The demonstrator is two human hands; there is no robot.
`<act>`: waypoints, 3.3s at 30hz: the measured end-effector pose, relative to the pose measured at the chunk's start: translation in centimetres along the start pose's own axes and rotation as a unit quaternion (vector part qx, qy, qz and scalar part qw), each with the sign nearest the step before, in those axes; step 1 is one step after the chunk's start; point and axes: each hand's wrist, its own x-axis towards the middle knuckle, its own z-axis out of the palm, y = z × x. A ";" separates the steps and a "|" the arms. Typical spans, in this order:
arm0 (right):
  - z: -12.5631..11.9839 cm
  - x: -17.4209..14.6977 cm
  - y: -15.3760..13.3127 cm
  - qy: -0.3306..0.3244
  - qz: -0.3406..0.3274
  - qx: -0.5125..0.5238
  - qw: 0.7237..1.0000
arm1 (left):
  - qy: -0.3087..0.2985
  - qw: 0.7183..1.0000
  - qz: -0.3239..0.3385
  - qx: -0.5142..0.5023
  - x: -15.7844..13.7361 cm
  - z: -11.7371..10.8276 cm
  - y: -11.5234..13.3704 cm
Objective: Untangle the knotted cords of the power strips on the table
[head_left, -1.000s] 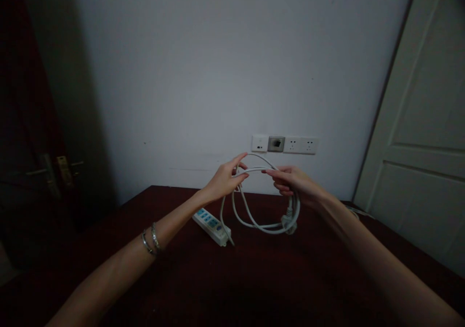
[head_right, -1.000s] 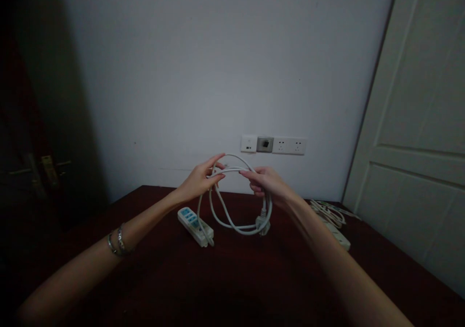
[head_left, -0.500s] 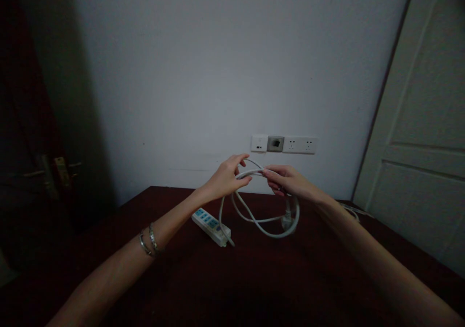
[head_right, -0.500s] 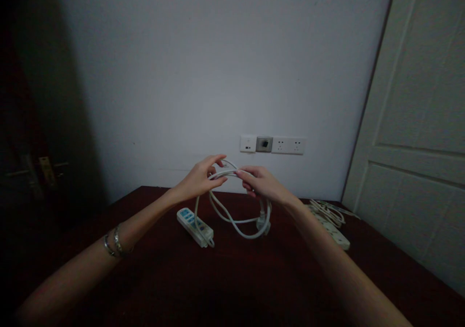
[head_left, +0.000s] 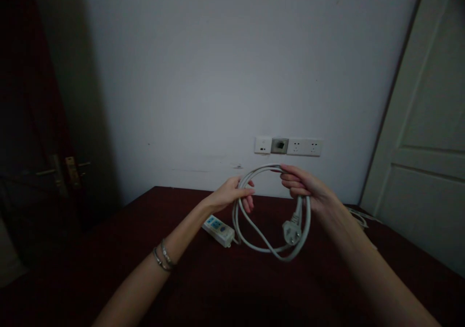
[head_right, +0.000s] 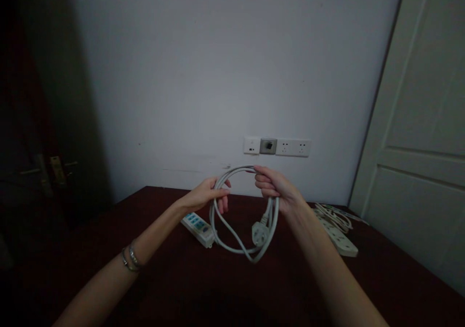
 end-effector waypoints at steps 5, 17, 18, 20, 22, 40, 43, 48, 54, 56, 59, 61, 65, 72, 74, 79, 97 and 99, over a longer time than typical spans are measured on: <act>-1.3 -0.3 0.5 -0.036 0.036 0.114 0.992 | -0.124 0.965 -0.046 -0.228 -0.8 -0.6 -2.0; -4.4 0.6 3.2 0.071 -0.068 -0.269 0.958 | -0.084 0.903 -0.076 -0.414 -0.8 -3.3 -1.8; -4.6 0.7 3.3 0.068 -0.072 -0.331 0.938 | -0.076 0.904 -0.070 -0.414 -0.8 -3.4 -1.6; -4.8 0.7 3.3 0.049 -0.067 -0.409 0.909 | -0.053 0.906 -0.035 -0.418 -1.0 -3.2 -1.3; -4.9 0.6 3.2 0.013 -0.044 -0.424 0.905 | -0.026 0.908 0.020 -0.418 -1.2 -2.8 -1.1; -3.8 0.6 3.0 0.086 -0.139 -0.111 0.980 | -0.070 0.942 -0.123 -0.304 -1.1 -5.2 -1.6; -3.6 0.3 2.8 0.088 -0.109 -0.098 0.985 | 0.004 0.972 -0.074 -0.225 -0.7 -4.0 -1.6; -3.5 0.1 3.0 0.060 -0.057 -0.020 0.996 | 0.082 0.959 0.011 -0.271 0.0 -2.3 -1.6; -3.0 0.6 3.7 0.031 -0.001 0.074 0.997 | 0.019 0.932 -0.011 -0.361 0.1 -3.0 -2.4; -2.9 0.7 3.7 0.037 0.001 0.092 0.995 | 0.009 0.934 -0.028 -0.357 0.3 -3.1 -2.9; -2.7 0.6 3.8 0.040 0.013 0.127 0.991 | 0.058 0.949 -0.036 -0.307 0.8 -2.8 -3.8; -2.5 0.4 3.8 0.044 0.022 0.145 0.988 | 0.120 0.960 -0.030 -0.251 1.2 -2.3 -4.2; -2.1 0.1 3.7 0.049 0.025 0.157 0.986 | 0.187 0.971 0.004 -0.151 1.4 -1.6 -4.3; -1.7 0.3 3.4 0.040 0.002 0.142 0.989 | 0.155 0.972 -0.009 -0.175 0.5 -1.2 -3.8; -1.2 0.6 3.2 0.030 -0.010 0.133 0.991 | 0.148 0.965 0.004 -0.219 0.3 -1.3 -4.2; 1.5 2.0 1.9 -0.005 -0.036 0.087 0.996 | 0.102 0.941 0.013 -0.323 -1.1 -1.7 -6.0; 2.2 4.1 5.9 0.085 -0.180 0.177 0.964 | 0.133 0.981 -0.024 -0.142 4.8 -8.5 6.5; 3.2 4.1 6.6 0.116 -0.174 0.209 0.955 | 0.127 0.984 -0.052 -0.118 6.1 -8.5 8.3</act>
